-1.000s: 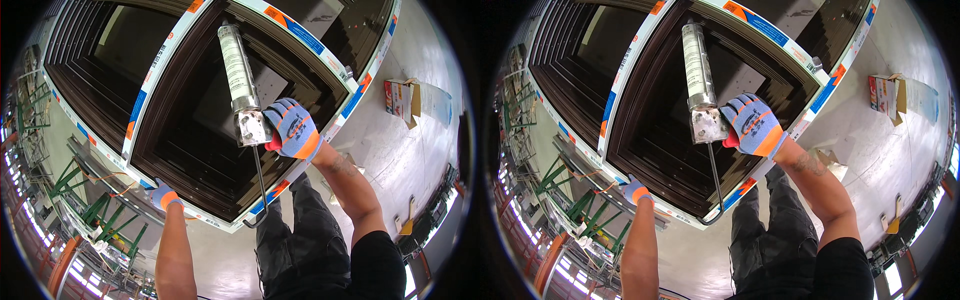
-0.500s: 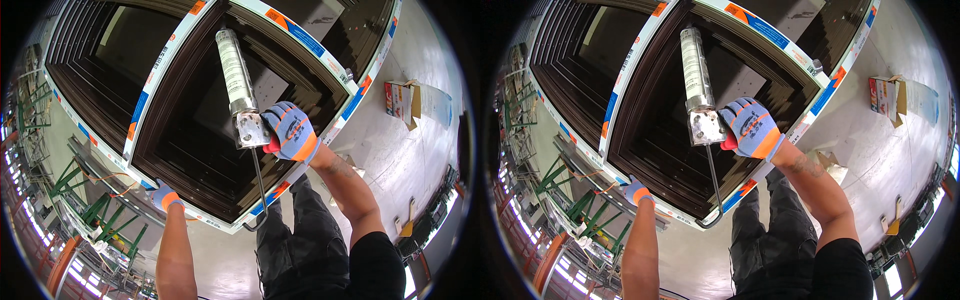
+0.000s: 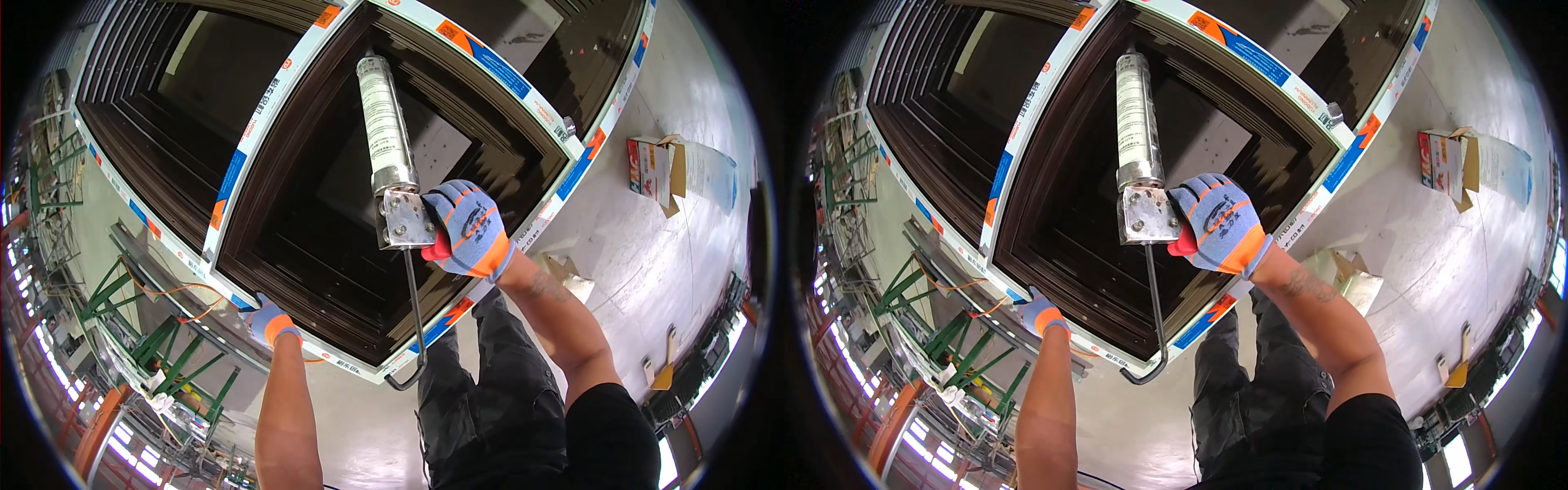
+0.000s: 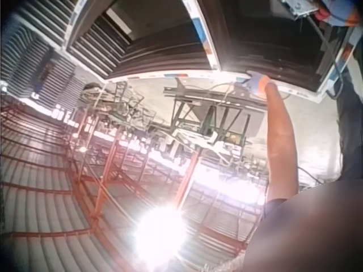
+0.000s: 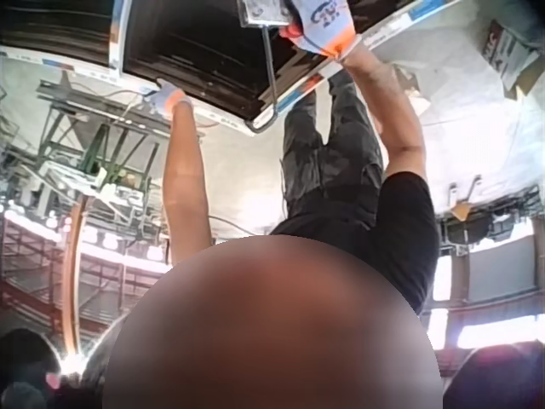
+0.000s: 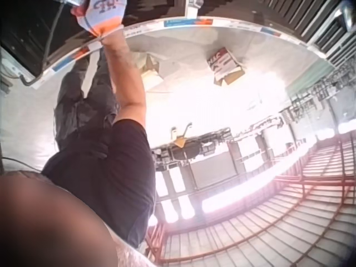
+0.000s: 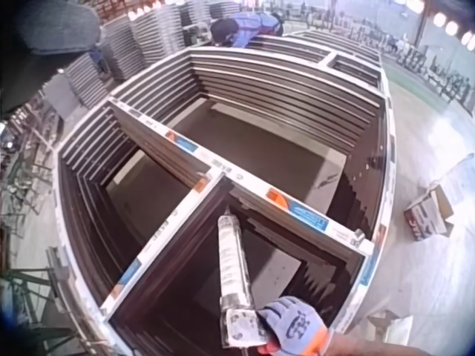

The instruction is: Apply sealant to the corners and joints of metal frames using a caulking gun.

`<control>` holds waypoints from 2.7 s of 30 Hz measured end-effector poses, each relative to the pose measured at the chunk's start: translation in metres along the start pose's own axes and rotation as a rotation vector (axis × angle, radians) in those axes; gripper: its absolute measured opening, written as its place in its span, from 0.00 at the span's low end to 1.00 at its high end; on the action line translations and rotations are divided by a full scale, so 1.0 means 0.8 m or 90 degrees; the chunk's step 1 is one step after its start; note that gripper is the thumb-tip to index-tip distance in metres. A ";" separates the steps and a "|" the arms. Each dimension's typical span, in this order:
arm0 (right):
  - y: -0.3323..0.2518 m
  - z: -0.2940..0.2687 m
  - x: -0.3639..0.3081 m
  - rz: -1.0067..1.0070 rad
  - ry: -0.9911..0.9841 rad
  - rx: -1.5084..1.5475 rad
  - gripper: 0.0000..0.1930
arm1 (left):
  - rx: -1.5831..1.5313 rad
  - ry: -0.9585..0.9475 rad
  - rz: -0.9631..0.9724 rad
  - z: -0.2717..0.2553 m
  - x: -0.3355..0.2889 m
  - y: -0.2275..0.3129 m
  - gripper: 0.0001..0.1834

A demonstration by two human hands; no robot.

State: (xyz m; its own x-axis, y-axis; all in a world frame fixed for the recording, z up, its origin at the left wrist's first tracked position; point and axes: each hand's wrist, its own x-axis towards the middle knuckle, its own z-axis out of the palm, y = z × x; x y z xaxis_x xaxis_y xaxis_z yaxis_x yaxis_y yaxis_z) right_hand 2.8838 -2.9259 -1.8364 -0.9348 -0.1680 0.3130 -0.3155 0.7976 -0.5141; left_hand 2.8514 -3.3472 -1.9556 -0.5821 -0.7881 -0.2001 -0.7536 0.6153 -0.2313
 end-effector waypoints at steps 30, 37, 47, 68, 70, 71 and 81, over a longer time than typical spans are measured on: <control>-0.336 0.082 -0.108 0.274 0.176 0.089 0.31 | -0.718 -0.540 0.804 -0.114 -0.213 -0.127 0.30; -0.364 0.083 -0.105 0.101 -0.133 0.031 0.46 | -0.928 -0.656 0.566 -0.069 -0.140 -0.189 0.18; -0.163 0.023 -0.075 0.044 0.014 -0.264 0.39 | -1.098 -0.762 0.593 -0.049 -0.139 -0.160 0.36; 0.007 -0.007 -0.092 0.107 0.066 -0.364 0.27 | -1.138 -1.146 0.512 -0.022 -0.272 0.007 0.34; 0.016 0.005 -0.088 0.116 0.060 -0.359 0.27 | -1.142 -1.142 0.502 -0.009 -0.262 0.021 0.34; 0.020 0.011 -0.086 0.121 0.070 -0.370 0.27 | -1.106 -1.147 0.495 -0.003 -0.255 0.029 0.32; 0.035 0.029 -0.072 0.231 0.071 -0.391 0.34 | -1.067 -1.145 0.596 -0.009 -0.236 0.067 0.27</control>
State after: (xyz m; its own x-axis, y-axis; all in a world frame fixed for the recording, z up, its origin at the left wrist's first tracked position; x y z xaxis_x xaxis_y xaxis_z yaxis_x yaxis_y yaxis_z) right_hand 2.9249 -2.9072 -1.8869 -0.9308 0.2037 0.3037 0.1915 0.9790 -0.0697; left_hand 2.9187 -3.1655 -1.9231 -0.7083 0.6957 -0.1198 -0.6093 -0.5167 0.6016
